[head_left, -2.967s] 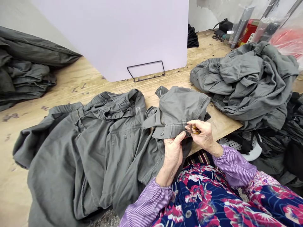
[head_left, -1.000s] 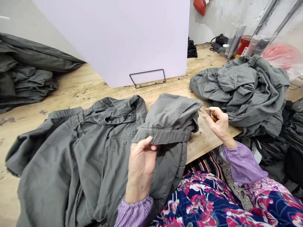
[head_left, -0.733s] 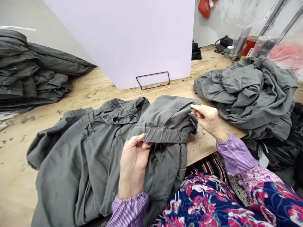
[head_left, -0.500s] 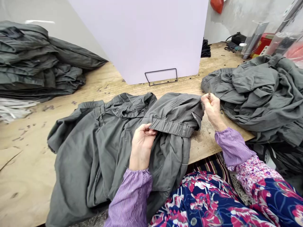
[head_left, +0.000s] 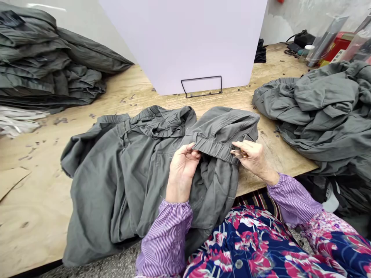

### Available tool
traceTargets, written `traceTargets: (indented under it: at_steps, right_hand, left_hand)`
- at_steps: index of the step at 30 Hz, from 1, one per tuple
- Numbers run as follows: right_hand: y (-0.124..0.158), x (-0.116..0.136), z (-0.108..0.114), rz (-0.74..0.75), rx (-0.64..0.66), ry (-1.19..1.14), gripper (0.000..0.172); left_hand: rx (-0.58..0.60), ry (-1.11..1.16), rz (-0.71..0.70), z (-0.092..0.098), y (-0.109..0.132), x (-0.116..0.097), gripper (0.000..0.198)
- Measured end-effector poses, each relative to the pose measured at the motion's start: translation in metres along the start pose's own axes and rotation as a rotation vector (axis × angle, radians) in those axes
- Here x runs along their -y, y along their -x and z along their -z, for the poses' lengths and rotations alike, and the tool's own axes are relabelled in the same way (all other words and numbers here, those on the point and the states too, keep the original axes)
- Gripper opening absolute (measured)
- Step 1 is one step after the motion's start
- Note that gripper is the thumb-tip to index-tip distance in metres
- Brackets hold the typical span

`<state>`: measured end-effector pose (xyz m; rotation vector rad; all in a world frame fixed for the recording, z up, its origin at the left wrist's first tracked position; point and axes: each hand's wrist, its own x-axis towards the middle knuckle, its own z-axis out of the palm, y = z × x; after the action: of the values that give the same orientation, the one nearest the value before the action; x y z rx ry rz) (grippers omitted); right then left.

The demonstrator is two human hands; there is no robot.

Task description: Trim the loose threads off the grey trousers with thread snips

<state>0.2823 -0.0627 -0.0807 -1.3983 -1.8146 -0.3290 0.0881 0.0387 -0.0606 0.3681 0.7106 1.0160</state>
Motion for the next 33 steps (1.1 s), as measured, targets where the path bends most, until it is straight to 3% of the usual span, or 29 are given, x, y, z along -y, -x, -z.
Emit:
traceTargets:
  at_steps: [4,7,9,12,16,18,21,23,25,27,30,33]
  right_hand:
    - [-0.005,-0.007,-0.010,-0.015,0.099,0.041,0.015]
    - [-0.006,-0.010,-0.012,-0.267,-0.013,-0.255,0.016]
    - [-0.002,-0.013,-0.009,-0.464,-0.131,-0.458,0.022]
    - [0.011,-0.015,-0.004,-0.588,-0.210,-0.507,0.025]
    - [0.029,-0.007,-0.004,-0.395,-0.021,-0.250,0.009]
    - [0.032,0.003,-0.005,-0.278,0.042,-0.153,0.012]
    - [0.028,0.019,-0.003,-0.151,0.032,-0.034,0.008]
    - [0.021,0.023,0.001,-0.120,0.020,0.078,0.027]
    - [0.013,0.021,0.007,-0.143,0.017,0.139,0.027]
    - [0.006,0.012,0.011,-0.180,-0.010,0.075,0.015]
    - [-0.004,-0.008,0.017,-0.310,-0.109,-0.190,0.014]
    - [-0.013,-0.041,0.027,-0.524,-0.359,-0.415,0.013]
  left_hand:
    - [0.001,0.006,-0.112,-0.006,0.008,0.019,0.013]
    - [0.107,-0.162,-0.204,-0.014,0.018,0.044,0.029]
    - [0.141,-0.239,-0.188,-0.018,0.021,0.058,0.033]
    - [0.117,-0.218,-0.113,-0.019,0.018,0.069,0.030]
    - [0.133,-0.210,-0.064,-0.018,0.012,0.071,0.029]
    - [0.148,-0.211,-0.069,-0.019,0.013,0.071,0.027]
    - [0.207,-0.214,-0.137,-0.022,0.019,0.070,0.024]
    - [0.269,-0.238,-0.199,-0.025,0.025,0.069,0.022]
    - [0.316,-0.304,-0.261,-0.027,0.030,0.069,0.020]
    - [0.333,-0.483,-0.350,-0.027,0.034,0.072,0.023]
    - [0.333,-1.004,-0.583,-0.022,0.038,0.082,0.045]
    - [0.359,-1.546,-0.848,-0.011,0.041,0.088,0.029]
